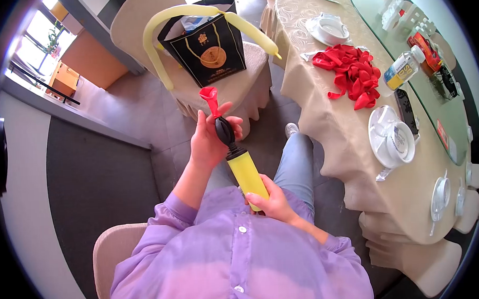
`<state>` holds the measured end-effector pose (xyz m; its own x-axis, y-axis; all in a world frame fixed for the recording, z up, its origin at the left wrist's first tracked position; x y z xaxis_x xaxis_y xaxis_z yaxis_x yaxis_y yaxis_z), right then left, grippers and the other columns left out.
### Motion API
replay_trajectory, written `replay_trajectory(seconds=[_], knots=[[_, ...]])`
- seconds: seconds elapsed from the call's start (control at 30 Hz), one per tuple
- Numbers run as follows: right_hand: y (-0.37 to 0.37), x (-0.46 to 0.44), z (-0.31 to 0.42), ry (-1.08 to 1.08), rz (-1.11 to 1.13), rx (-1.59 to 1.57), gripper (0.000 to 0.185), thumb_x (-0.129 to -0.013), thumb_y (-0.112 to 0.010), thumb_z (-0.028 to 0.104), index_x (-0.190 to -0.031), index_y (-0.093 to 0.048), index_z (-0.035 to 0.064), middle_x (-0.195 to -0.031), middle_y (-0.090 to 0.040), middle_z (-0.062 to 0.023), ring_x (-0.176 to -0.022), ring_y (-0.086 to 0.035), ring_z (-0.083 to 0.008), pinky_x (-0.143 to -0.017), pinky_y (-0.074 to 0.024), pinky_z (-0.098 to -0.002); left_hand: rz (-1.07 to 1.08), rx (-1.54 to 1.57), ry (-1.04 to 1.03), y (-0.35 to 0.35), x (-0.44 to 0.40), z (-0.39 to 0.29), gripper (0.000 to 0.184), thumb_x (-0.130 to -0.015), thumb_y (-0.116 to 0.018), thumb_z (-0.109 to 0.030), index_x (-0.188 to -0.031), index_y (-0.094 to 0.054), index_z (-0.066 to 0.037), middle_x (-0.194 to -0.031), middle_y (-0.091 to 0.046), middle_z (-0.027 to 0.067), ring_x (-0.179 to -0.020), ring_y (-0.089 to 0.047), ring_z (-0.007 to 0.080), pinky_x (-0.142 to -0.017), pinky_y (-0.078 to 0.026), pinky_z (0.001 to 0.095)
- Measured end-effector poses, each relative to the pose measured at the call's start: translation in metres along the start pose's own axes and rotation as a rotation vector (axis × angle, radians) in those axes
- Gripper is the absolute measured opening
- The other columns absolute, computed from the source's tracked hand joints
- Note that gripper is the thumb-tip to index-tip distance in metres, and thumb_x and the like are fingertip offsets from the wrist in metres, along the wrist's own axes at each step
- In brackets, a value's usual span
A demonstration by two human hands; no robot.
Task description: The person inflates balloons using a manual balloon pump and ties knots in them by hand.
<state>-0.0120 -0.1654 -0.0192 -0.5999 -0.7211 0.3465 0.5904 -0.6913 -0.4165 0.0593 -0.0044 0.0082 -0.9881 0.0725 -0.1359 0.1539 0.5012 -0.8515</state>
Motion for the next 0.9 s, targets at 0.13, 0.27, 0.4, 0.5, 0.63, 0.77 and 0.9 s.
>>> replay_trajectory(seconds=[0.13, 0.27, 0.4, 0.5, 0.63, 0.77, 0.9], knots=[[0.004, 0.002, 0.003, -0.002, 0.025, -0.018, 0.045, -0.077, -0.059, 0.020, -0.113, -0.039, 0.0025, -0.078, -0.053, -0.0057, -0.060, -0.051, -0.0099, -0.053, -0.0420, -0.0224, -0.127, -0.126, -0.042, -0.001, 0.002, -0.005, 0.044, -0.090, -0.034, -0.036, -0.113, -0.044, -0.001, -0.100, -0.056, 0.0193, -0.087, -0.055, 0.0263, -0.077, -0.043, 0.0373], [0.003, 0.001, 0.002, -0.003, 0.001, 0.010, 0.046, -0.077, -0.060, 0.020, -0.113, -0.039, 0.0026, -0.079, -0.052, -0.0046, -0.061, -0.051, -0.0087, -0.054, -0.0420, -0.0223, -0.178, -0.226, -0.032, 0.009, 0.004, -0.003, 0.036, -0.090, -0.037, -0.031, -0.106, -0.047, 0.000, -0.102, -0.055, 0.0189, -0.086, -0.056, 0.0266, -0.077, -0.044, 0.0376], [-0.002, 0.001, 0.003, 0.029, 0.001, 0.017, 0.046, -0.076, -0.061, 0.020, -0.113, -0.039, 0.0028, -0.080, -0.052, -0.0036, -0.064, -0.051, -0.0080, -0.055, -0.0423, -0.0221, -0.149, -0.183, -0.009, 0.008, 0.010, -0.005, 0.038, -0.090, -0.038, -0.032, -0.108, -0.046, 0.000, -0.106, -0.053, 0.0192, -0.090, -0.055, 0.0284, -0.079, -0.044, 0.0384], [-0.001, 0.001, 0.002, 0.008, 0.002, 0.016, 0.048, -0.076, -0.062, 0.021, -0.113, -0.039, 0.0027, -0.082, -0.051, -0.0033, -0.066, -0.050, -0.0075, -0.056, -0.0426, -0.0218, -0.124, -0.230, 0.046, 0.002, 0.010, -0.010, 0.041, -0.089, -0.039, -0.035, -0.110, -0.046, -0.001, -0.110, -0.051, 0.0198, -0.093, -0.054, 0.0298, -0.080, -0.043, 0.0391], [-0.005, 0.001, 0.014, 0.009, 0.017, 0.105, 0.049, -0.076, -0.062, 0.021, -0.114, -0.038, 0.0018, -0.083, -0.051, -0.0026, -0.066, -0.050, -0.0075, -0.056, -0.0430, -0.0219, -0.190, -0.090, 0.053, -0.001, -0.002, -0.019, 0.039, -0.089, -0.038, -0.037, -0.109, -0.046, -0.004, -0.110, -0.052, 0.0211, -0.091, -0.056, 0.0290, -0.079, -0.044, 0.0393], [-0.004, 0.001, 0.016, 0.028, -0.074, 0.137, 0.049, -0.076, -0.062, 0.022, -0.114, -0.039, 0.0013, -0.083, -0.051, -0.0024, -0.063, -0.050, -0.0076, -0.053, -0.0431, -0.0220, -0.208, -0.271, -0.010, 0.002, -0.006, -0.006, 0.025, -0.091, -0.035, -0.028, -0.082, -0.044, -0.007, -0.090, -0.059, 0.0187, -0.071, -0.059, 0.0255, -0.069, -0.048, 0.0365], [-0.013, -0.005, 0.022, 0.011, -0.066, 0.187, 0.046, -0.077, -0.062, 0.021, -0.112, -0.040, 0.0011, -0.083, -0.051, -0.0031, -0.062, -0.050, -0.0075, -0.051, -0.0430, -0.0217, -0.355, -0.182, -0.093, 0.010, -0.005, -0.006, 0.023, -0.090, -0.035, -0.028, -0.078, -0.041, -0.009, -0.071, -0.053, 0.0113, -0.059, -0.053, 0.0220, -0.060, -0.047, 0.0350]])
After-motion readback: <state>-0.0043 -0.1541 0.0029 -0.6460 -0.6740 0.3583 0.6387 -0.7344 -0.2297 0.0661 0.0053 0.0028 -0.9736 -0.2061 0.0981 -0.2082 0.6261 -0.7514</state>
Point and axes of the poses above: each hand's wrist, its own x-axis away from the middle knuckle, its own y-axis out of the back of the hand, z = x × y, the point moved 6 cm from there along -x, towards the middle knuckle
